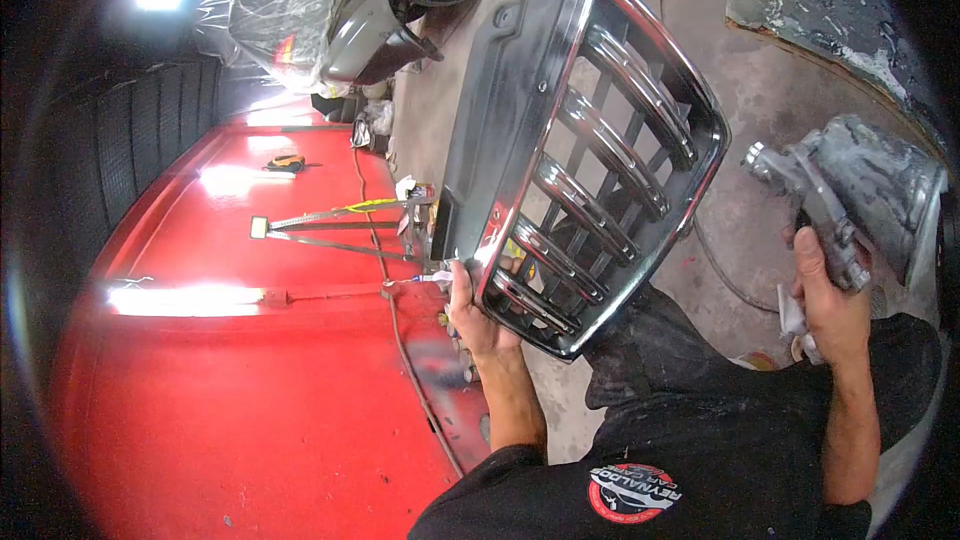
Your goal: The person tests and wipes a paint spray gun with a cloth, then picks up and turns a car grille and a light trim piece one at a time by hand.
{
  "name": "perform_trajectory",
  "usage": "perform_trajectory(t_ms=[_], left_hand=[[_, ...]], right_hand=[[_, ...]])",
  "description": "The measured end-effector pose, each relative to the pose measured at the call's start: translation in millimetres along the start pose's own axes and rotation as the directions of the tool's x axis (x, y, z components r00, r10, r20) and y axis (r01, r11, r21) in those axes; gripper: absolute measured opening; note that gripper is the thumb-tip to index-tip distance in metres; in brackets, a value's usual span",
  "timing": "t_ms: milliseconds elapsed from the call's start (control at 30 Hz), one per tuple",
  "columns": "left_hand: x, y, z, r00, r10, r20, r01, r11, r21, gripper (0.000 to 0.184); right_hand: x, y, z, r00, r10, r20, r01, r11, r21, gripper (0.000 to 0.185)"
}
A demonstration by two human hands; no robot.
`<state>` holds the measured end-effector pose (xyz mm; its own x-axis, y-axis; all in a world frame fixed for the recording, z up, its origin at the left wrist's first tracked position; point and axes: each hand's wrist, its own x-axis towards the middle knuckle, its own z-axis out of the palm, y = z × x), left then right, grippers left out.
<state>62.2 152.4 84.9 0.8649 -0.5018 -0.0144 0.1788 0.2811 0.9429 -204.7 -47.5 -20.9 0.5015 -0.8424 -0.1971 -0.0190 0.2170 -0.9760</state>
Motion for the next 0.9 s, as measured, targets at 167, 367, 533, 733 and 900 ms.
perform_trajectory(t_ms=[167,367,533,733,900], left_hand=[[2,-1,-3,0.999,-0.002,0.043,0.003,1.0,-0.025,0.039],[-3,0,6,0.999,0.001,-0.046,0.0,1.0,0.014,0.04],[1,-2,0,0.996,0.007,-0.084,-0.004,0.999,0.037,0.039],[-2,1,3,0.999,-0.02,0.034,0.02,1.0,-0.003,0.039],[-6,1,11,0.998,-0.019,-0.062,0.017,0.999,-0.028,0.041]], right_hand=[[2,-5,-5,0.986,0.144,-0.087,-0.144,0.99,-0.003,0.036],[-10,-3,1,0.995,0.076,0.063,-0.076,0.997,0.001,0.037],[-16,-19,12,0.984,-0.099,0.151,0.122,0.981,-0.151,0.036],[-27,-26,14,0.965,0.096,0.244,-0.062,0.988,-0.143,0.046],[-34,-26,17,0.929,0.173,0.328,-0.107,0.972,-0.21,0.051]])
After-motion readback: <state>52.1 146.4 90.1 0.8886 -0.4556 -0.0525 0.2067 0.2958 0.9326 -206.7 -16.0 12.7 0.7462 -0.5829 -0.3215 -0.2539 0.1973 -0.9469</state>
